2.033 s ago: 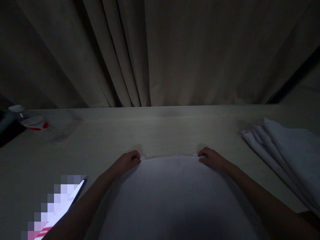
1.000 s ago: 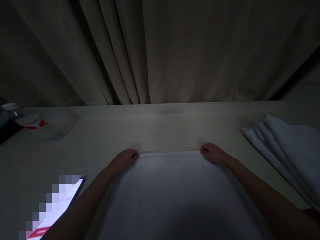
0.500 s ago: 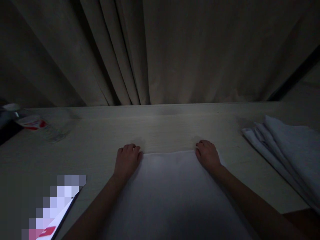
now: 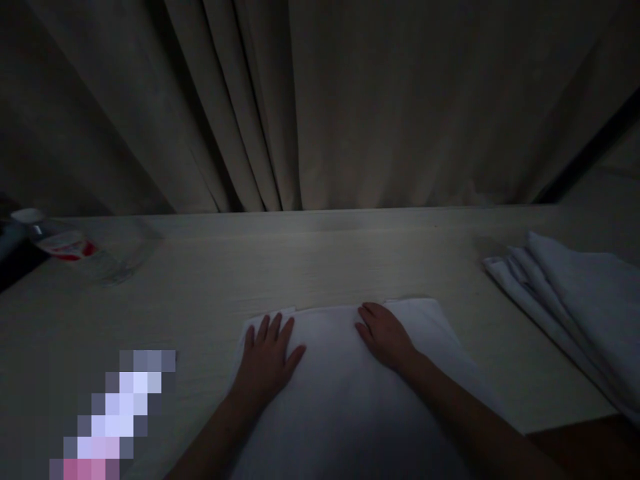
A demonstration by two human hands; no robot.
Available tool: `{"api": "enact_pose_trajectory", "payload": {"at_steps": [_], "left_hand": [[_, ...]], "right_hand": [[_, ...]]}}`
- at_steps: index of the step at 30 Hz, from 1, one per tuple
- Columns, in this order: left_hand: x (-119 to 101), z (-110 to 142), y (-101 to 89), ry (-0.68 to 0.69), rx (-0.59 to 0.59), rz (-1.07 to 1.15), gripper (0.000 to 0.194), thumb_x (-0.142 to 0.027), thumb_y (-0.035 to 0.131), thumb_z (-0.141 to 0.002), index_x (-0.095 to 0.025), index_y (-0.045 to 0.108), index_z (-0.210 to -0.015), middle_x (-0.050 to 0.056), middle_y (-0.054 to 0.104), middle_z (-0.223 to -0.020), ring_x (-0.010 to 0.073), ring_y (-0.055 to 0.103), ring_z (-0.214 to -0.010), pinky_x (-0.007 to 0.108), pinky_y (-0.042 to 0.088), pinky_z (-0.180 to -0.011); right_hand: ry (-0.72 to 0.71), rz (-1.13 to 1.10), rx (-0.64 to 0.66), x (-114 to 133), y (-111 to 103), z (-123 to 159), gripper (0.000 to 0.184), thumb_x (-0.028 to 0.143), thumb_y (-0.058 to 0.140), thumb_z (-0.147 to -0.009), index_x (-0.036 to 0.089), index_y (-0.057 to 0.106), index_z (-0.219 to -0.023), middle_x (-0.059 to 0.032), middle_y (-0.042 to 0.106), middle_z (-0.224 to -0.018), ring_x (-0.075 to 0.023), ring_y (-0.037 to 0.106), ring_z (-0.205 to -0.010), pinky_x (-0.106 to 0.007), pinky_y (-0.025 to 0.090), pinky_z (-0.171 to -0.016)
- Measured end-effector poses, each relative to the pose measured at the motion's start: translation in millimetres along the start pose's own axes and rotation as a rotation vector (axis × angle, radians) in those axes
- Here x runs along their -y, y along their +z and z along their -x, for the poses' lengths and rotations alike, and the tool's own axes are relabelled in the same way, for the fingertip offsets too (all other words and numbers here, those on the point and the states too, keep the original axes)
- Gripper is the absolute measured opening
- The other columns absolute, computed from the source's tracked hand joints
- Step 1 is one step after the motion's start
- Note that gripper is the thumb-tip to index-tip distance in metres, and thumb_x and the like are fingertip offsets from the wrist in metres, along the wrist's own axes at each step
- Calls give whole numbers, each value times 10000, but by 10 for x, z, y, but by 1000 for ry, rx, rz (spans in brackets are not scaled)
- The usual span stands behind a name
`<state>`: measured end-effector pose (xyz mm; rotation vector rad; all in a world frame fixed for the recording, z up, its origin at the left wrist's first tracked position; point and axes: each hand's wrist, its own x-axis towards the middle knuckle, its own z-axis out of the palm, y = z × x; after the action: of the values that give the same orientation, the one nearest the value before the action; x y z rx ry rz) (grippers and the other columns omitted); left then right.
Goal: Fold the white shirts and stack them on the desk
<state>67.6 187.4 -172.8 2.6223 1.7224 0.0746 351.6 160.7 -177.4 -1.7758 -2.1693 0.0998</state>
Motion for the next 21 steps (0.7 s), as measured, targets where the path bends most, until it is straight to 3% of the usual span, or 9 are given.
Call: {"api": "enact_pose_trajectory", "payload": {"at_steps": [8, 11, 13, 15, 17, 19, 21], "left_hand": [[55, -25, 70, 28, -31, 36, 633, -585, 246, -888, -229, 320, -1405, 127, 317, -1508, 320, 206, -1412, 570, 169, -1139], [-6, -26, -88, 23, -53, 21, 586, -503, 283, -907, -176, 359, -1387, 167, 333, -1492, 340, 206, -1407, 573, 149, -1142], [-42, 132, -300, -10, -89, 30, 571, -457, 315, -903, -136, 383, -1370, 194, 333, -1485, 353, 203, -1406, 568, 150, -1144], [-26, 492, -524, -89, -106, 110, 571, -463, 321, -891, -121, 427, -1335, 195, 388, -1452, 341, 282, -1380, 531, 215, -1137], [56, 1032, -657, -259, -58, 270, 576, -515, 301, -873, -129, 501, -1251, 180, 518, -1342, 305, 451, -1276, 476, 336, -1088], [176, 1639, -636, -539, 74, 480, 576, -592, 289, -841, -187, 532, -1170, 146, 608, -1234, 293, 574, -1140, 470, 446, -992], [276, 2160, -483, -707, 202, 658, 530, -621, 304, -811, -249, 567, -1080, 105, 644, -1204, 297, 588, -1130, 480, 444, -1002]], "right_hand": [[-21, 0, 25, -94, 114, -4, 502, 428, 355, -932, 134, 481, -1318, -159, 501, -1340, -272, 438, -1252, -456, 337, -1070], [-30, 29, 72, 6, 0, -44, 513, 420, 366, -929, 111, 465, -1325, -182, 462, -1378, -287, 388, -1301, -480, 296, -1089], [-35, 22, 59, 73, -180, 40, 527, 423, 366, -927, 109, 437, -1345, -186, 400, -1431, -294, 317, -1349, -505, 254, -1107], [6, 5, -12, 70, -397, 307, 536, 421, 341, -932, 109, 411, -1361, -181, 358, -1460, -285, 268, -1376, -507, 230, -1121], [106, -19, -97, -39, -582, 781, 538, 427, 315, -929, 110, 416, -1352, -174, 366, -1455, -270, 269, -1376, -487, 233, -1128], [252, -58, -137, -231, -685, 1394, 557, 482, 366, -884, 143, 452, -1317, -153, 381, -1448, -277, 282, -1371, -484, 236, -1131], [531, -154, -115, -431, -706, 2014, 589, 536, 394, -829, 159, 492, -1271, -148, 408, -1432, -286, 340, -1343, -462, 266, -1124]]}}
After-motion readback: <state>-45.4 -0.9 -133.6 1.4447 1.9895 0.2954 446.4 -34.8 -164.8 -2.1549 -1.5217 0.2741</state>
